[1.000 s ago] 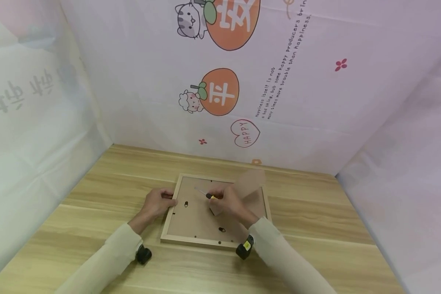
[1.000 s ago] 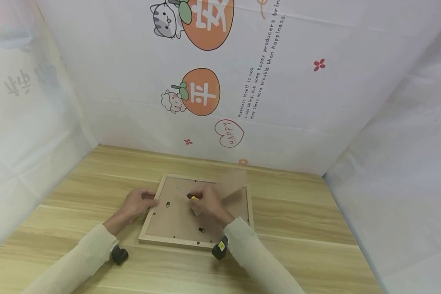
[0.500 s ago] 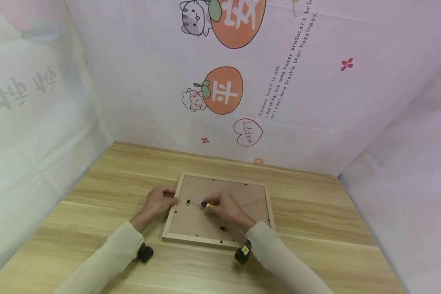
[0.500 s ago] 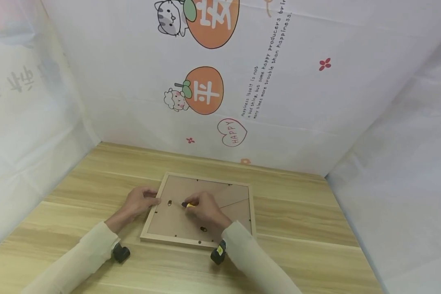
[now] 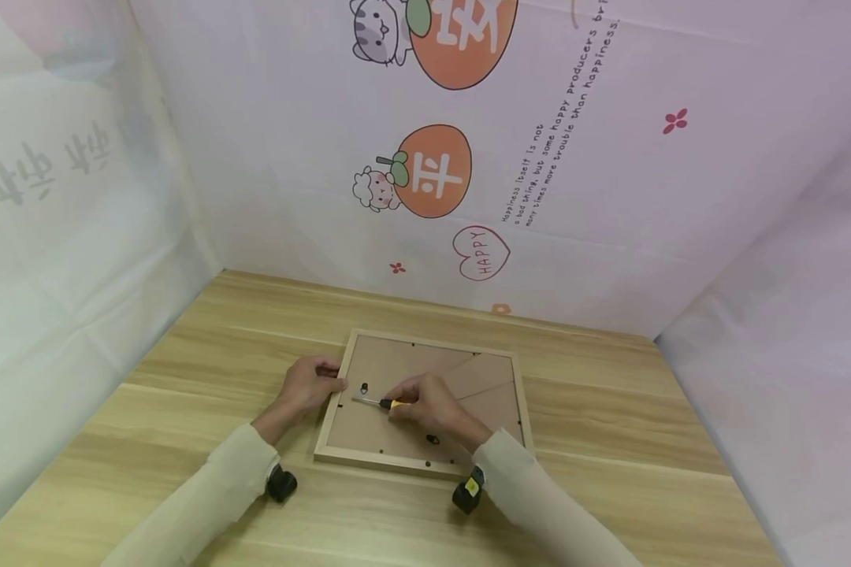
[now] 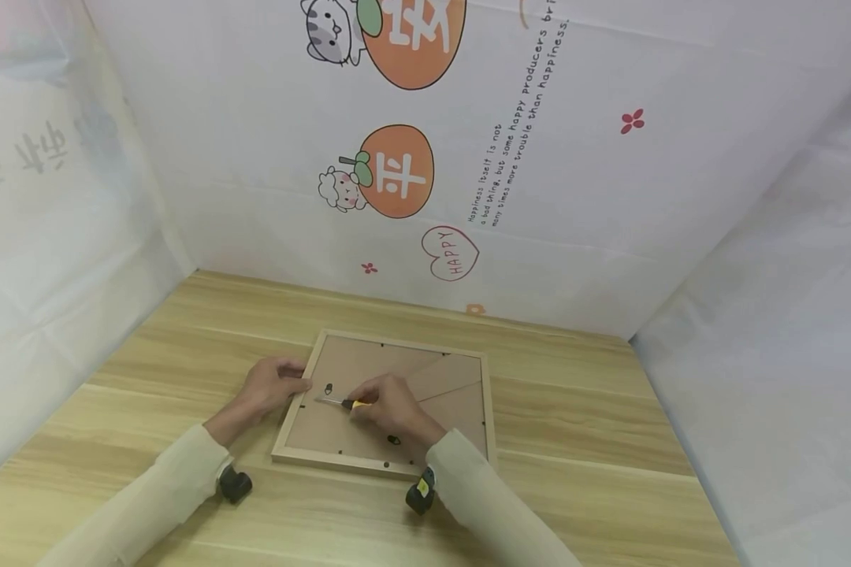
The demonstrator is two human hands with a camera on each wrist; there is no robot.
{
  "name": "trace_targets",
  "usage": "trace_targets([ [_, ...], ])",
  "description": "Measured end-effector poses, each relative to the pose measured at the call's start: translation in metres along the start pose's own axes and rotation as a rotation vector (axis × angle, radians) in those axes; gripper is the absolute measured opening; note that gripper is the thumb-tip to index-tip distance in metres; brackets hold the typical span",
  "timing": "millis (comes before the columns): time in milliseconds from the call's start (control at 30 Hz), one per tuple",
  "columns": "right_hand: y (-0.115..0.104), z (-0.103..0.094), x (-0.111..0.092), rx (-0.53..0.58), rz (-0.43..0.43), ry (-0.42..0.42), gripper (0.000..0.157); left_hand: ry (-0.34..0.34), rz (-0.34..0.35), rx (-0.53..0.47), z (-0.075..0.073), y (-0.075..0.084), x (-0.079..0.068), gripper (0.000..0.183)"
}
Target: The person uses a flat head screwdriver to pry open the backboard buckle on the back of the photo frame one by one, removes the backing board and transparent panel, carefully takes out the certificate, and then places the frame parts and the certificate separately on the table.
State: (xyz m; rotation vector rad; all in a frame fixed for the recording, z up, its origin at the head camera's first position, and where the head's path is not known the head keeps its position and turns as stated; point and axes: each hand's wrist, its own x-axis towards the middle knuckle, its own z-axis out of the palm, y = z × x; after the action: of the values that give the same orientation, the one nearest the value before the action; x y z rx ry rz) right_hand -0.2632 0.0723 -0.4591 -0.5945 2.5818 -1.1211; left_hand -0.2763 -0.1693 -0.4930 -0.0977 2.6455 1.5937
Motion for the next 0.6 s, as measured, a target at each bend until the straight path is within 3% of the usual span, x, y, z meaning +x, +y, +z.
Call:
trace_targets([
  [333,-0.0018,0.0023,0.0013,0.022,-0.01,-0.058,0.018,0.004,-0.006,-0.002,-0.0002,0.0007,-0.0004,0.03],
  [600,-0.0022,0.0051,0.0035,0.021,-0.012,0.003,0.015,0.001,-0.003,-0.003,-0.0006,0.0011,-0.0001,0.03],
])
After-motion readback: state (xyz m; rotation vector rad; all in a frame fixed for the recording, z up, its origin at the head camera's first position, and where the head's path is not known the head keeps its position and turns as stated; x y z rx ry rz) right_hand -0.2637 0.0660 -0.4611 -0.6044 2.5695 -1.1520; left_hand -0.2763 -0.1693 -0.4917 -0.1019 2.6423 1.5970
